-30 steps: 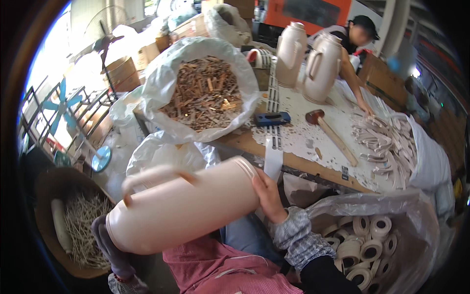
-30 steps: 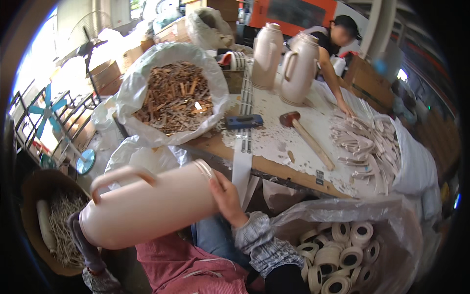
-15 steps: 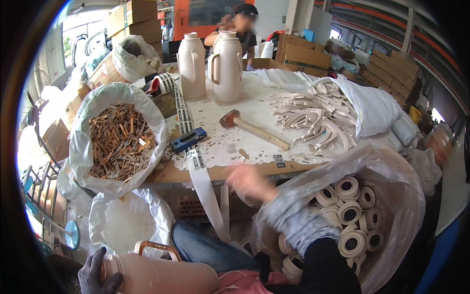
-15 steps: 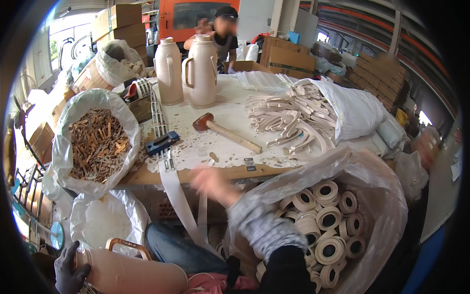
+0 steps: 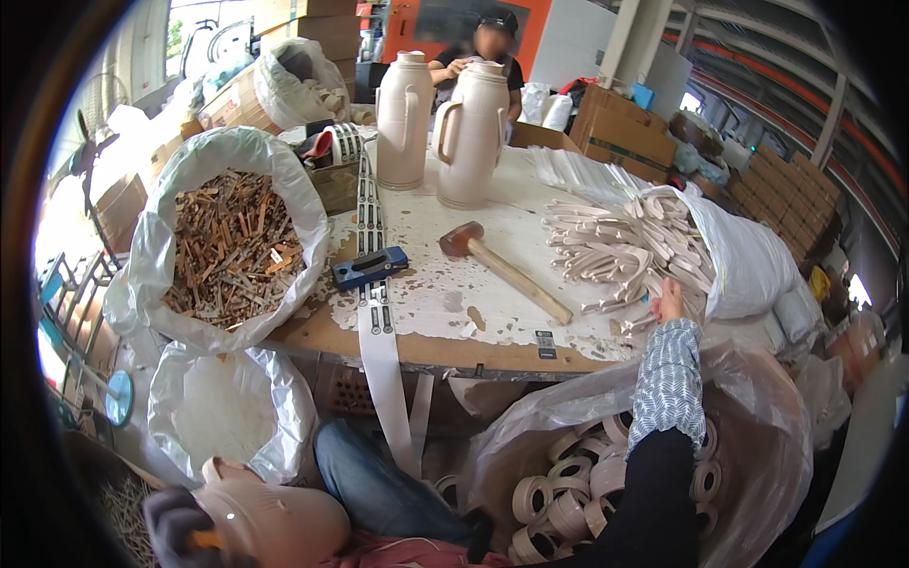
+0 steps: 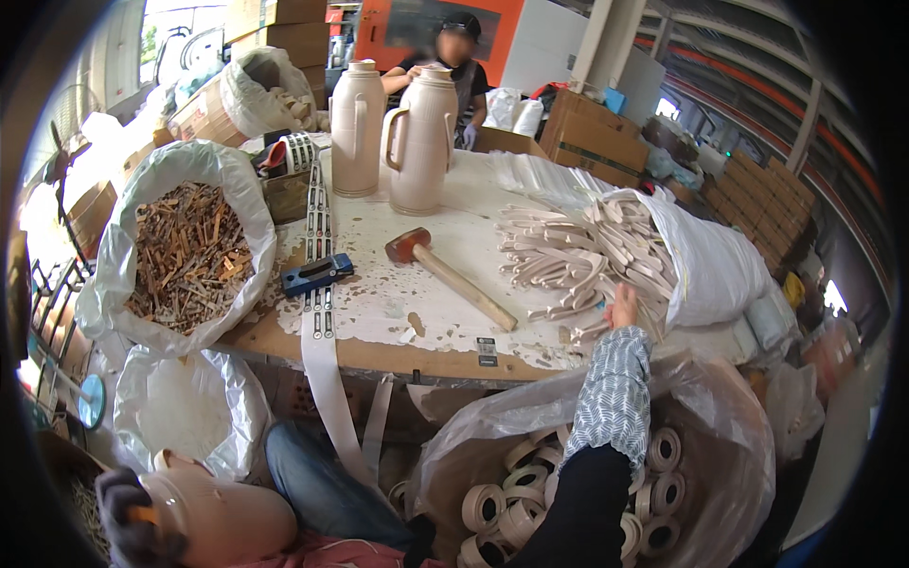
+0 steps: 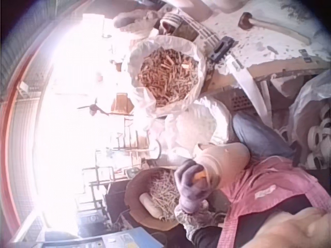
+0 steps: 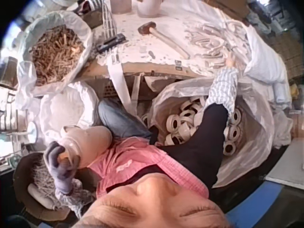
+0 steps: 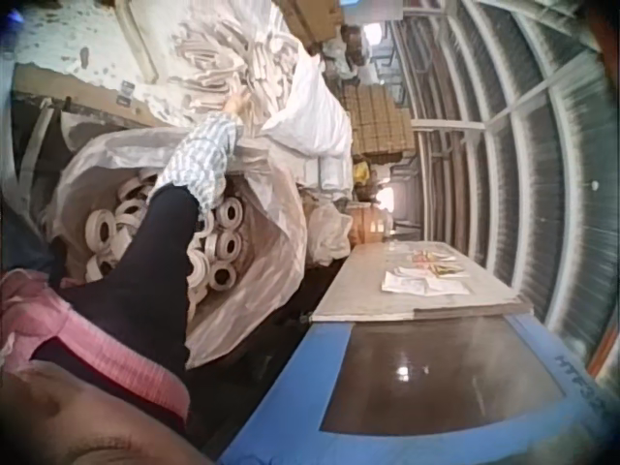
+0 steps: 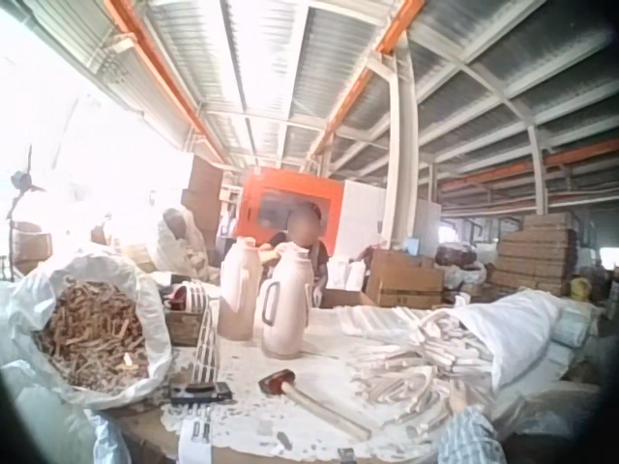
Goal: The person sits on the floor and repeatedly assembles white cylindrical containers by inserting a wooden piece into the top opening, then attaching a handle to the side. The person handles the containers one at a time, rotating them to fit parts and placing finished units aside.
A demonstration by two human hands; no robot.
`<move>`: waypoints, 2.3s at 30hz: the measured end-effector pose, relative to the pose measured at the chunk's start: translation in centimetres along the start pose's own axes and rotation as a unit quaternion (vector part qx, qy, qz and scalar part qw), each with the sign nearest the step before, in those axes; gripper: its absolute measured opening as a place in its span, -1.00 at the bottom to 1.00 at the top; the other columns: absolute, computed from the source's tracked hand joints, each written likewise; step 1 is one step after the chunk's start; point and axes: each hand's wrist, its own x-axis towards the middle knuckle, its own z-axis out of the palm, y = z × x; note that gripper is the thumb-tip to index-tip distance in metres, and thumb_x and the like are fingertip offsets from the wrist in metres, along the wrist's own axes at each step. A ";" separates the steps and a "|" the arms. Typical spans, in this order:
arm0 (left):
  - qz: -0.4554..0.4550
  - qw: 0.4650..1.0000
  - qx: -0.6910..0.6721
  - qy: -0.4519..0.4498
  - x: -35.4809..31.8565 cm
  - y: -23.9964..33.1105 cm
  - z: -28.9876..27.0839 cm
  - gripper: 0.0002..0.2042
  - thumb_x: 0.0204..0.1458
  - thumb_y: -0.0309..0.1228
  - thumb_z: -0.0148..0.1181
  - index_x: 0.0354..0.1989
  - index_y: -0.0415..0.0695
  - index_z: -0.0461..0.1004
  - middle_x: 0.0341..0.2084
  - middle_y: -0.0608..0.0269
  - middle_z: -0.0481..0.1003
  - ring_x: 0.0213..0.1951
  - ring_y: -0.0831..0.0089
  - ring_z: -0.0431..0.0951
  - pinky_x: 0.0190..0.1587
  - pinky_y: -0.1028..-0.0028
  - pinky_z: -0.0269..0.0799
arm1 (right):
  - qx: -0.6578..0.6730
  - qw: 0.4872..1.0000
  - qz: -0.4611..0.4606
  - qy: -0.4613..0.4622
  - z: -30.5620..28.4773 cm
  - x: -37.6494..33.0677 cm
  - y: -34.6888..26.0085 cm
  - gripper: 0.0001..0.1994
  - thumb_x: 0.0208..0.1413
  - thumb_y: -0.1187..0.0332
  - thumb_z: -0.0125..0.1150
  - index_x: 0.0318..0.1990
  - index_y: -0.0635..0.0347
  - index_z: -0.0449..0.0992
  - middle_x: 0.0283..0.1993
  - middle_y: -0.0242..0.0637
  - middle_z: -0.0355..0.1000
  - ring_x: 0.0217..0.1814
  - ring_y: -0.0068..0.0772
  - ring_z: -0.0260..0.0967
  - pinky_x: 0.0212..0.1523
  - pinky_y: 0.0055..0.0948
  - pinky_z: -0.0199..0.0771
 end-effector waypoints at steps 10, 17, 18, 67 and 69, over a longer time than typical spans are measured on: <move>0.048 0.992 -0.071 -0.089 7.8 2.9 1.4 -0.69 -0.22 -0.18 0.41 -0.32 -0.05 0.57 -0.24 0.24 0.48 -0.27 0.21 0.52 -0.24 0.23 0.42 | 0.190 0.878 -0.436 -0.061 12.3 -30.2 -17.2 -0.81 0.27 0.42 0.10 -0.04 0.22 0.53 -0.30 -0.40 0.51 -0.36 -0.70 0.37 -0.45 -0.71 0.32; -0.156 0.961 -0.223 0.056 15.1 2.0 7.6 -0.36 -0.05 -0.59 0.27 0.28 -0.23 0.21 -0.02 -0.08 0.48 0.02 0.20 0.51 0.05 0.38 0.41 | 0.369 0.737 -0.483 -0.296 18.1 -54.2 -19.9 -0.81 0.13 0.49 0.26 -0.09 0.29 0.56 -0.08 -0.09 0.51 -0.02 -0.22 0.45 0.03 -0.26 0.43; -0.049 0.972 -0.163 0.160 13.4 -0.3 8.1 -0.41 -0.06 -0.55 0.23 0.23 -0.11 0.27 -0.05 -0.02 0.49 -0.15 0.04 0.58 -0.12 0.26 0.54 | 0.364 0.727 -0.527 -0.246 18.4 -54.8 -19.6 -0.73 0.13 0.44 0.28 -0.02 0.30 0.52 0.01 -0.05 0.45 0.09 -0.16 0.38 0.09 -0.20 0.36; -0.191 0.721 -0.502 0.439 -12.9 3.6 10.6 -0.78 0.17 -0.39 0.14 -0.10 -0.25 0.51 -0.03 0.02 0.39 0.11 0.25 0.37 0.17 0.31 0.25 | 0.280 0.533 0.053 -0.797 18.6 -68.1 -9.2 -0.51 0.14 -0.08 0.17 -0.13 0.23 0.38 -0.20 -0.28 0.40 -0.15 -0.48 0.35 -0.09 -0.42 0.41; -0.221 0.711 -0.482 0.461 -13.3 3.6 8.1 -0.71 0.16 -0.36 0.12 -0.04 -0.31 0.48 -0.02 0.00 0.42 0.04 0.30 0.42 0.17 0.29 0.27 | 0.197 0.510 -0.085 -0.833 22.3 -69.7 -10.5 -0.59 0.12 0.04 0.23 -0.14 0.24 0.41 -0.20 -0.27 0.43 -0.16 -0.49 0.38 -0.11 -0.43 0.43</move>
